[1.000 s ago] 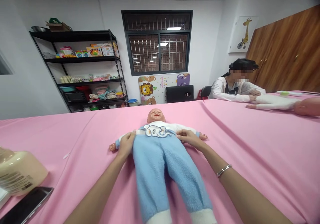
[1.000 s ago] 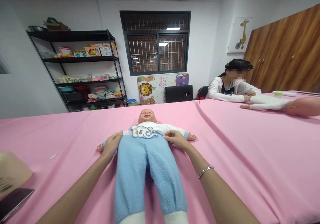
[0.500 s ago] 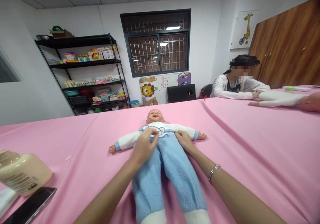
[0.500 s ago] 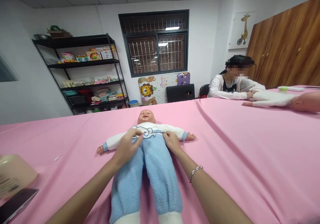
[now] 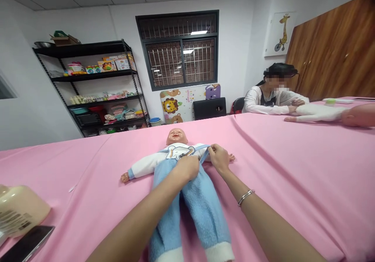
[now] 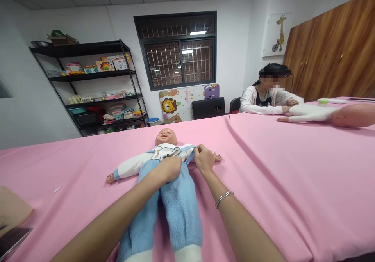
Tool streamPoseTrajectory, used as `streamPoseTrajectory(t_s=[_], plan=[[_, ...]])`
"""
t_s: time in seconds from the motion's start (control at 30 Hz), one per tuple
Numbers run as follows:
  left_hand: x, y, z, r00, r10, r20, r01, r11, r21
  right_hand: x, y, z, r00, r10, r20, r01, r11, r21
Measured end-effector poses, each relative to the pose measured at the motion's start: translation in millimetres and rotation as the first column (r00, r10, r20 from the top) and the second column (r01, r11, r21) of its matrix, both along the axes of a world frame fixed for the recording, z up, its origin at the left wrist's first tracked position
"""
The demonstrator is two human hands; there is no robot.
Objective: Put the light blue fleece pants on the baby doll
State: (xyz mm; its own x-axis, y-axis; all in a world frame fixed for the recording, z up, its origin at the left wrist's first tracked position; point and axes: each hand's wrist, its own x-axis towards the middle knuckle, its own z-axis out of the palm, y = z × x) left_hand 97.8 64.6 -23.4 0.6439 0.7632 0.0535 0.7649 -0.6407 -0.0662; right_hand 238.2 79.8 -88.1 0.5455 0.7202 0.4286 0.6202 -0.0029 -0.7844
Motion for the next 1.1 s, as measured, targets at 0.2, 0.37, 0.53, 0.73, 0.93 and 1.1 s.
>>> streamPoseTrajectory(t_s=[0.2, 0.37, 0.53, 0.73, 0.93, 1.1], plan=[[9, 11, -17.1, 0.99, 0.078, 0.118, -0.094, 0.986, 0.138, -2, -1, 0.5, 0.977, 0.179, 0.12, -0.181, 0.983, 0.008], [2, 15, -27.3, 0.954, 0.019, 0.298, -0.128, 0.927, 0.352, 10, -1, -6.1, 0.875, 0.239, 0.421, -0.21, 0.971, -0.113], [-4, 15, -29.7, 0.938, -0.102, 0.333, -0.048, 0.909, 0.414, 29, -4, -18.7, 0.873, 0.068, 0.484, 0.097, 0.946, -0.309], [-4, 9, -29.5, 0.886, -0.178, 0.429, 0.088, 0.971, 0.222, 29, -6, -20.2, 0.918, -0.18, 0.354, 0.245, 0.958, -0.148], [-5, 5, -27.0, 0.839, -0.231, 0.493, 0.095, 0.954, 0.286, 19, -4, -11.3, 0.912, -0.304, 0.277, 0.214, 0.925, 0.313], [-5, 4, -26.2, 0.832, -0.227, 0.507, 0.067, 0.947, 0.314, 11, -4, -9.5, 0.988, -0.105, 0.11, 0.064, 0.943, 0.327]])
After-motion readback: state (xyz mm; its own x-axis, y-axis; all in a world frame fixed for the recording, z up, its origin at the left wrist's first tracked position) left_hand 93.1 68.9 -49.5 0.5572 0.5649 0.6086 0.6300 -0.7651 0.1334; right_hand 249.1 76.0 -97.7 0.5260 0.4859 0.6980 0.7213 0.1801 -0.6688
